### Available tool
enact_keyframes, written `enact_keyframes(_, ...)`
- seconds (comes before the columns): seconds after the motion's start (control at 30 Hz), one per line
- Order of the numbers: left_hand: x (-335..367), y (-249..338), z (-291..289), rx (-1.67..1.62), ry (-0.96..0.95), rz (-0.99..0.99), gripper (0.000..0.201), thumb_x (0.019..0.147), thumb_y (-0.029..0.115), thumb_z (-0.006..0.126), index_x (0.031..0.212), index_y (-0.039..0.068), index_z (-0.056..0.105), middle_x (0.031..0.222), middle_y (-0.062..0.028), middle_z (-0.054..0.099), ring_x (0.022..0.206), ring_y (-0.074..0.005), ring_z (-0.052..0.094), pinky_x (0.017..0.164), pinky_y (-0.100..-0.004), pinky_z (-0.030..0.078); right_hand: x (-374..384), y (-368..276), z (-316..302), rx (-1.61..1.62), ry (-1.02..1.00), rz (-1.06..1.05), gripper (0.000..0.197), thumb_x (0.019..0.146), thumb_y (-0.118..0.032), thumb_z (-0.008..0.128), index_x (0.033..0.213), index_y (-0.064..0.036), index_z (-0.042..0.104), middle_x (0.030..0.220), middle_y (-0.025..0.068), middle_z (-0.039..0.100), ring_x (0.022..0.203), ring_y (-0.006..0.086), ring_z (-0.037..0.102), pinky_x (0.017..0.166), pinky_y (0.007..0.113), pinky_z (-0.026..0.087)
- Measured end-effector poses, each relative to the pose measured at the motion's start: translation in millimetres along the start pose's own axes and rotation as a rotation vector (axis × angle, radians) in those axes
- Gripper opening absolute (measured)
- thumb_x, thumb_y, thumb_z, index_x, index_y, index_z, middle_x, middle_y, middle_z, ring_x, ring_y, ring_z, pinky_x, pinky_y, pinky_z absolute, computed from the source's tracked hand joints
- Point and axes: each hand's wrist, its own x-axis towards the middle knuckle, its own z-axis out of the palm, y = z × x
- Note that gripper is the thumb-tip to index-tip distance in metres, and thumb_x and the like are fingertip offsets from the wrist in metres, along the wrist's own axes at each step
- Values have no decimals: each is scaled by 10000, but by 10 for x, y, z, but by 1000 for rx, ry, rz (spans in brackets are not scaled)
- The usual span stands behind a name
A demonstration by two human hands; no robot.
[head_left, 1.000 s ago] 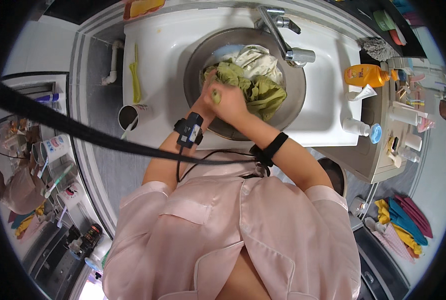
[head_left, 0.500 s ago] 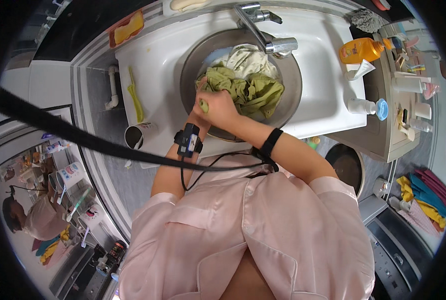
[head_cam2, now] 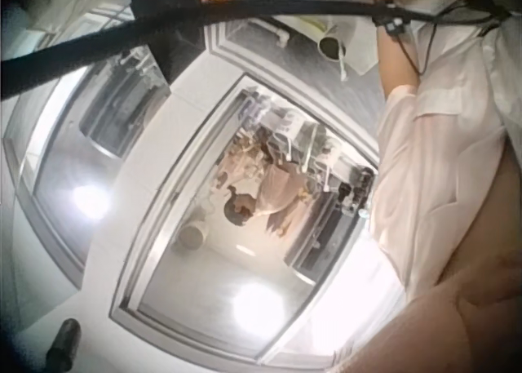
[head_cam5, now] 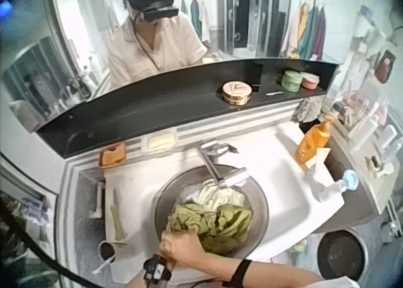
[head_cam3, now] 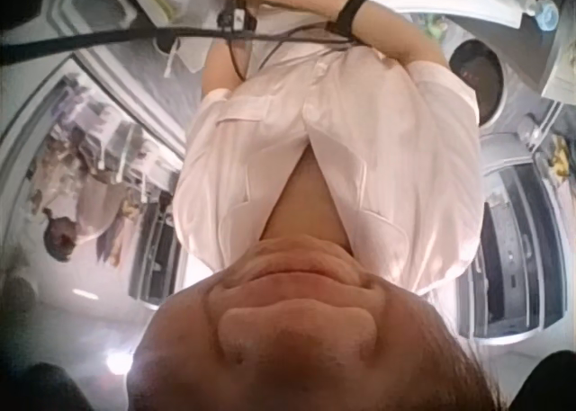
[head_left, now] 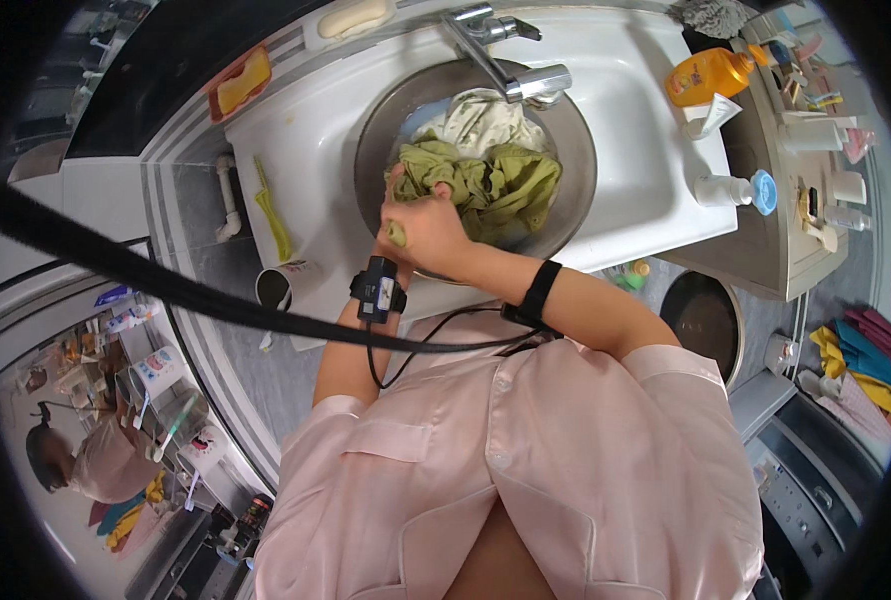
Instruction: Hand washing a green garment in a basin at a bathroom sink.
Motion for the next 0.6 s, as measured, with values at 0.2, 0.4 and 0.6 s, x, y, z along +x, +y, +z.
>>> enact_keyframes(0.2, 136, -176, 162, 51, 115, 51, 379, 937, 364, 329, 1200, 136, 480, 1170, -53, 550, 1076, -240, 537, 901, -416, 445, 393, 619, -198, -182, 186, 286, 210, 711, -297, 620, 802, -107, 615, 652, 136, 608, 612, 308, 613, 569, 417, 495)
enact_keyframes(0.4, 90, -135, 231, -1, 48, -51, 387, 930, 379, 329, 1194, 149, 493, 1155, -52, 562, 1062, -241, 545, 901, -417, 443, 220, 432, -155, -166, 153, 336, 204, 712, -303, 622, 799, -118, 615, 645, 137, 606, 613, 324, 606, 573, 420, 490)
enact_keyframes(0.6, 13, -85, 57, 40, 54, -20, 388, 930, 379, 324, 1194, 151, 495, 1156, -52, 563, 1061, -240, 546, 906, -413, 440, 65, 131, -31, -93, 37, 62, 187, 690, -304, 606, 761, -132, 586, 609, 108, 598, 592, 301, 611, 541, 420, 479)
